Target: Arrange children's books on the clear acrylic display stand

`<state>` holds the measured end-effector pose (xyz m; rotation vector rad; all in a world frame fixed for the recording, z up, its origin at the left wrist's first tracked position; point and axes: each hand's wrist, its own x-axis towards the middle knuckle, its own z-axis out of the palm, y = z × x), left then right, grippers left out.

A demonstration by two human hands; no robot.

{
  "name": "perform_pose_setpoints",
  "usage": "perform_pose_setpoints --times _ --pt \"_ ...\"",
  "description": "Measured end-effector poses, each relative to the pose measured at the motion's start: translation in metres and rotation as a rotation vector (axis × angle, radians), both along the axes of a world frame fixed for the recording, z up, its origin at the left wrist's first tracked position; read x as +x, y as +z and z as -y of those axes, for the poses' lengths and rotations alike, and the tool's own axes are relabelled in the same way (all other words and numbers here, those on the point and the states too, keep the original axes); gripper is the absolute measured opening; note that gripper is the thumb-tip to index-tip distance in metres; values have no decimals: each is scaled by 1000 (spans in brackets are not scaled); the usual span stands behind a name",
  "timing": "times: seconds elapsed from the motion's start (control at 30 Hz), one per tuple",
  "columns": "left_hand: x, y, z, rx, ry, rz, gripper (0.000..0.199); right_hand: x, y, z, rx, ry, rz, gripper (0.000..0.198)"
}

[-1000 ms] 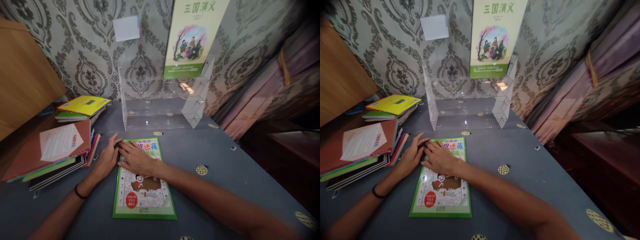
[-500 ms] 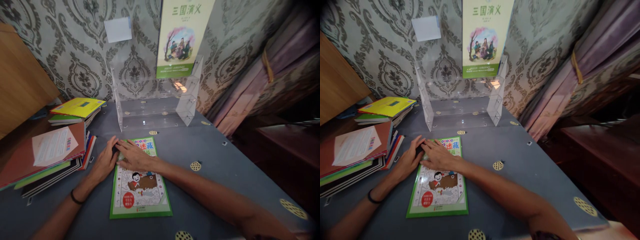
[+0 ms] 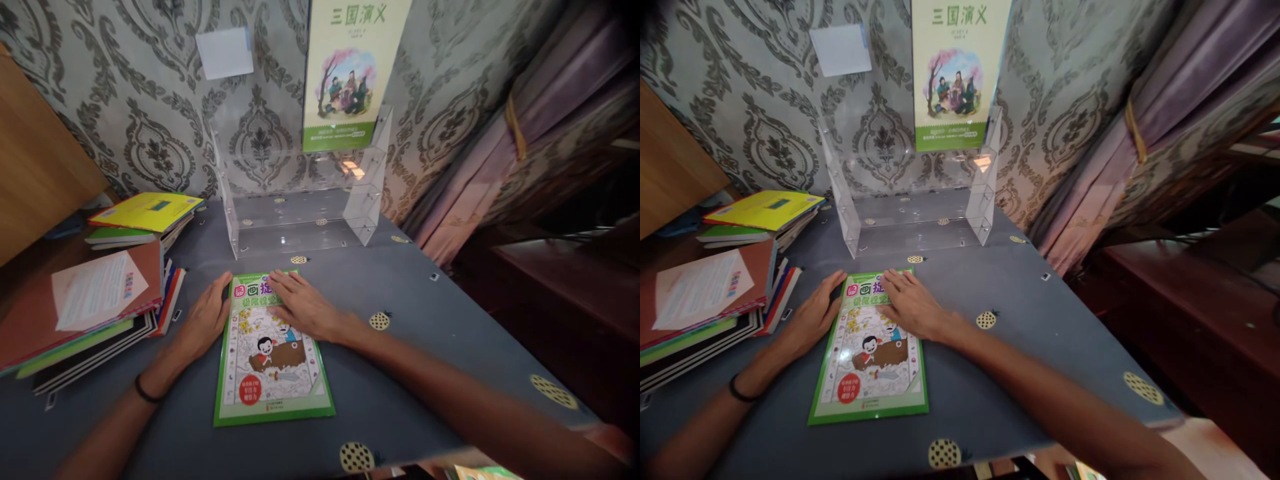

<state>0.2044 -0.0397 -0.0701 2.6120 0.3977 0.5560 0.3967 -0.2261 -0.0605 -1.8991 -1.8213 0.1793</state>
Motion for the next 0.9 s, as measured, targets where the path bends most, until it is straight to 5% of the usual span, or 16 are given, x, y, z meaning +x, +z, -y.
perform_pose_setpoints --times 0.33,0.63,0.9 --pt "1 11 2 90 4 -96 49 31 -2 23 97 -95 -458 58" --pt "50 31 33 277 -314 -98 44 41 -5 19 238 -141 -1003 65" --pt "72 18 45 365 -450 -235 61 42 -4 20 248 -153 -1052 60"
